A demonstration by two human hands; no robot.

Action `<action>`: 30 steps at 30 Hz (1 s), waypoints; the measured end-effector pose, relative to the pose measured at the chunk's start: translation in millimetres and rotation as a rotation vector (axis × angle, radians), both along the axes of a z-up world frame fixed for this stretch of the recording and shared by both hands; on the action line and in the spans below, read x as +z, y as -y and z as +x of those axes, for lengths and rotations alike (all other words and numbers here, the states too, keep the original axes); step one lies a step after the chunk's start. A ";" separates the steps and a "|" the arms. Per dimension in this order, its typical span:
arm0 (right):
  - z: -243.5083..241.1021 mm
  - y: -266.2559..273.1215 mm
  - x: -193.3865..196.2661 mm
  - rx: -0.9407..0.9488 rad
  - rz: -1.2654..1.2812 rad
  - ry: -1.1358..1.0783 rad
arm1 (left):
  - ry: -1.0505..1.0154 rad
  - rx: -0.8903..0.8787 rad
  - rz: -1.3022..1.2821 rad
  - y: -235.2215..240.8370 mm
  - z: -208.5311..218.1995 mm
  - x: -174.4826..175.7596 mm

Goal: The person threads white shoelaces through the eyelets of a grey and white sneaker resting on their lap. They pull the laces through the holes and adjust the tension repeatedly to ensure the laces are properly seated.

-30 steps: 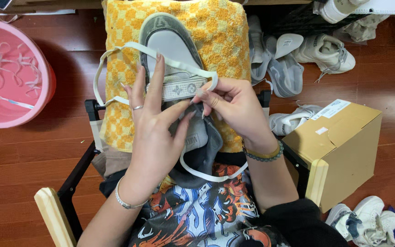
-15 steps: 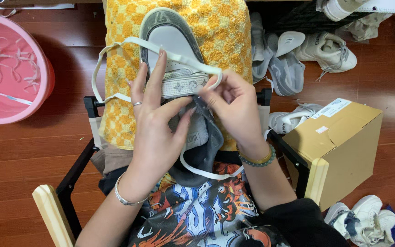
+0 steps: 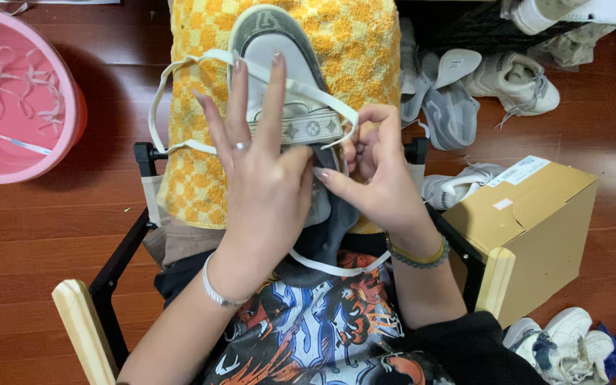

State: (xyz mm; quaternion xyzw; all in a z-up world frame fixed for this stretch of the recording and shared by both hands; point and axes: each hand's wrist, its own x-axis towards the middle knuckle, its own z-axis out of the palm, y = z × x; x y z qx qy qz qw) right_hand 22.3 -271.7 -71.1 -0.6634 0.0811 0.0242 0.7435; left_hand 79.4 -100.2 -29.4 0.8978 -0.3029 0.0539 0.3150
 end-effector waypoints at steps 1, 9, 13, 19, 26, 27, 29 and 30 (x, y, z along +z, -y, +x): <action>-2.9 -1.3 3.2 -0.029 -0.127 0.014 | 0.039 -0.021 0.022 -1.5 -2.1 2.4; -5.1 -6.1 33.7 0.018 -0.747 0.335 | 0.163 -0.079 0.086 -5.0 -17.8 6.9; -1.6 -12.3 48.4 0.032 -0.975 0.314 | 0.211 -0.073 0.146 -8.3 -16.3 4.6; 0.4 -17.5 63.5 0.086 -1.231 0.388 | 0.170 -0.082 0.114 -26.4 -33.4 16.7; 2.2 -13.1 60.8 0.227 -1.297 0.402 | 0.068 -0.123 -0.019 -38.4 -42.8 23.3; 3.3 -13.2 61.2 0.232 -1.292 0.390 | 0.048 -0.118 -0.029 -39.2 -37.4 18.4; 2.4 -13.8 65.8 0.258 -1.302 0.387 | 0.011 -0.093 -0.067 -41.8 -34.0 12.3; 2.4 -13.9 68.6 0.267 -1.309 0.382 | -0.007 -0.073 -0.094 -42.7 -34.9 10.3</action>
